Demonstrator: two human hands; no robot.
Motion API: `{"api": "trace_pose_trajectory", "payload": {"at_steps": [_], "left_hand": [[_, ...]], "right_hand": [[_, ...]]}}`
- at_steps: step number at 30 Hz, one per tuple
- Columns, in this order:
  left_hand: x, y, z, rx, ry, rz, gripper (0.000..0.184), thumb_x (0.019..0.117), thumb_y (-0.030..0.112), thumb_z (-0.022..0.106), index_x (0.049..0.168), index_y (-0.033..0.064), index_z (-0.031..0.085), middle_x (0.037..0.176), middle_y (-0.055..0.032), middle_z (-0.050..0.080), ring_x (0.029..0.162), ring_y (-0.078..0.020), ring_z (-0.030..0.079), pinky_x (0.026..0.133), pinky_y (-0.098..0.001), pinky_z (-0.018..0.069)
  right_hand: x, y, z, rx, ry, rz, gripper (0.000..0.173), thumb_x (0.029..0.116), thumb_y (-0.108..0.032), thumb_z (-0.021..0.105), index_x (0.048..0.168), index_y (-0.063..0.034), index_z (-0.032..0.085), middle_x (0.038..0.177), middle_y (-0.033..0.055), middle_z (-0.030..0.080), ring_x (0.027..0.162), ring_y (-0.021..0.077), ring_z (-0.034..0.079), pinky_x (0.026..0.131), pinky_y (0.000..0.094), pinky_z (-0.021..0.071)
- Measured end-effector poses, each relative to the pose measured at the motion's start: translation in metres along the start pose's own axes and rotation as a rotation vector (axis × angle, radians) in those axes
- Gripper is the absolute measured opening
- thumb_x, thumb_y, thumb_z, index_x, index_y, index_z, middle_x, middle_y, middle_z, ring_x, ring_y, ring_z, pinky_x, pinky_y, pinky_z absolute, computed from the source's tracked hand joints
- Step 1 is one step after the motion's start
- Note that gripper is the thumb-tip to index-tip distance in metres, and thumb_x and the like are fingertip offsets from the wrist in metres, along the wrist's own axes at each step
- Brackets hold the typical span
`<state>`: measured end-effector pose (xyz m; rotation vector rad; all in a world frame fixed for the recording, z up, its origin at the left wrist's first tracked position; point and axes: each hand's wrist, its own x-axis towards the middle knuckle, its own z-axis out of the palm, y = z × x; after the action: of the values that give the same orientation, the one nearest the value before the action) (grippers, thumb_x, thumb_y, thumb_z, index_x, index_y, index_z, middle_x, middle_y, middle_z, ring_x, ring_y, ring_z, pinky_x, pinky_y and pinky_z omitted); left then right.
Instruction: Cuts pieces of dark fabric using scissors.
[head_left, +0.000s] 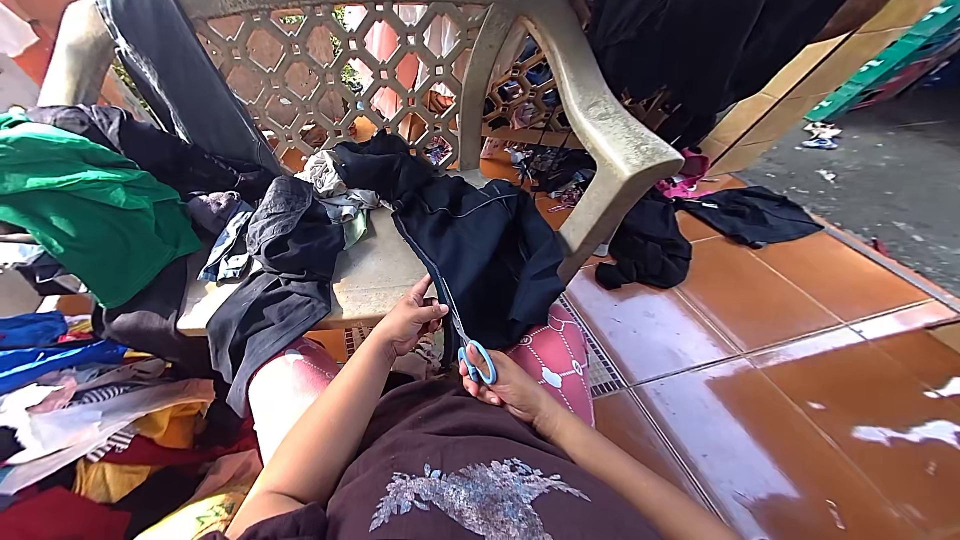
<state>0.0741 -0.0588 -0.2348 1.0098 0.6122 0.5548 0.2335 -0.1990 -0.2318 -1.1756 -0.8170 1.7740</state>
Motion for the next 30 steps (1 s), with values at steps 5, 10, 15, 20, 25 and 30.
{"api": "trace_pose_trajectory", "payload": {"at_steps": [5, 10, 15, 20, 25, 30], "left_hand": [[0.0, 0.0, -0.001, -0.007, -0.012, 0.005, 0.084, 0.097, -0.005, 0.054, 0.162, 0.0143, 0.005, 0.099, -0.0057, 0.066, 0.073, -0.0068, 0.062, 0.069, -0.0215, 0.0519], [-0.002, -0.001, -0.002, -0.023, -0.018, 0.012, 0.085, 0.0963, -0.005, 0.054, 0.162, 0.0151, 0.004, 0.098, -0.0046, 0.066, 0.073, -0.0068, 0.062, 0.068, -0.0212, 0.0524], [-0.003, -0.004, -0.002, -0.061, -0.064, 0.023, 0.089, 0.0955, -0.005, 0.054, 0.161, 0.0173, -0.002, 0.102, -0.0056, 0.068, 0.077, -0.0076, 0.065, 0.071, -0.0212, 0.0537], [-0.004, -0.007, 0.001, -0.076, -0.081, 0.023, 0.091, 0.0953, -0.005, 0.053, 0.161, 0.0183, -0.005, 0.1, -0.0056, 0.068, 0.076, -0.0076, 0.065, 0.07, -0.0209, 0.0536], [-0.005, -0.009, -0.002, -0.079, -0.086, 0.028, 0.094, 0.0946, -0.005, 0.054, 0.16, 0.0192, -0.008, 0.099, -0.0046, 0.068, 0.074, -0.0068, 0.065, 0.069, -0.02, 0.0529], [-0.007, -0.011, -0.001, -0.021, -0.148, 0.016, 0.106, 0.0907, -0.004, 0.058, 0.159, 0.0187, -0.02, 0.095, -0.0028, 0.068, 0.076, -0.0072, 0.066, 0.07, -0.0207, 0.0533]], "right_hand": [[0.0, 0.001, 0.001, -0.008, -0.001, -0.01, 0.036, 0.1124, -0.026, 0.034, 0.09, -0.0085, 0.056, 0.059, -0.0061, 0.056, 0.043, -0.0041, 0.044, 0.041, 0.0099, 0.0329], [-0.001, 0.003, 0.001, -0.003, 0.0, -0.028, 0.034, 0.1117, -0.023, 0.036, 0.089, -0.0086, 0.057, 0.059, -0.0063, 0.057, 0.044, -0.0042, 0.046, 0.042, 0.0099, 0.0338], [-0.001, 0.001, 0.003, 0.047, -0.024, -0.03, 0.038, 0.1123, -0.027, 0.033, 0.091, -0.008, 0.057, 0.06, -0.0051, 0.057, 0.043, -0.0037, 0.045, 0.041, 0.0097, 0.0342], [-0.001, 0.0, 0.005, 0.048, -0.013, -0.041, 0.039, 0.1124, -0.028, 0.032, 0.089, -0.0086, 0.056, 0.059, -0.0055, 0.056, 0.042, -0.0037, 0.043, 0.04, 0.0101, 0.0323], [-0.001, 0.001, 0.006, 0.052, 0.005, -0.039, 0.037, 0.1122, -0.025, 0.035, 0.089, -0.0084, 0.058, 0.059, -0.0057, 0.056, 0.043, -0.0037, 0.044, 0.04, 0.01, 0.0328], [0.001, 0.0, 0.004, 0.084, -0.048, -0.032, 0.042, 0.1123, -0.032, 0.028, 0.091, -0.0078, 0.056, 0.06, -0.0051, 0.056, 0.043, -0.0037, 0.044, 0.042, 0.0097, 0.0336]]}}
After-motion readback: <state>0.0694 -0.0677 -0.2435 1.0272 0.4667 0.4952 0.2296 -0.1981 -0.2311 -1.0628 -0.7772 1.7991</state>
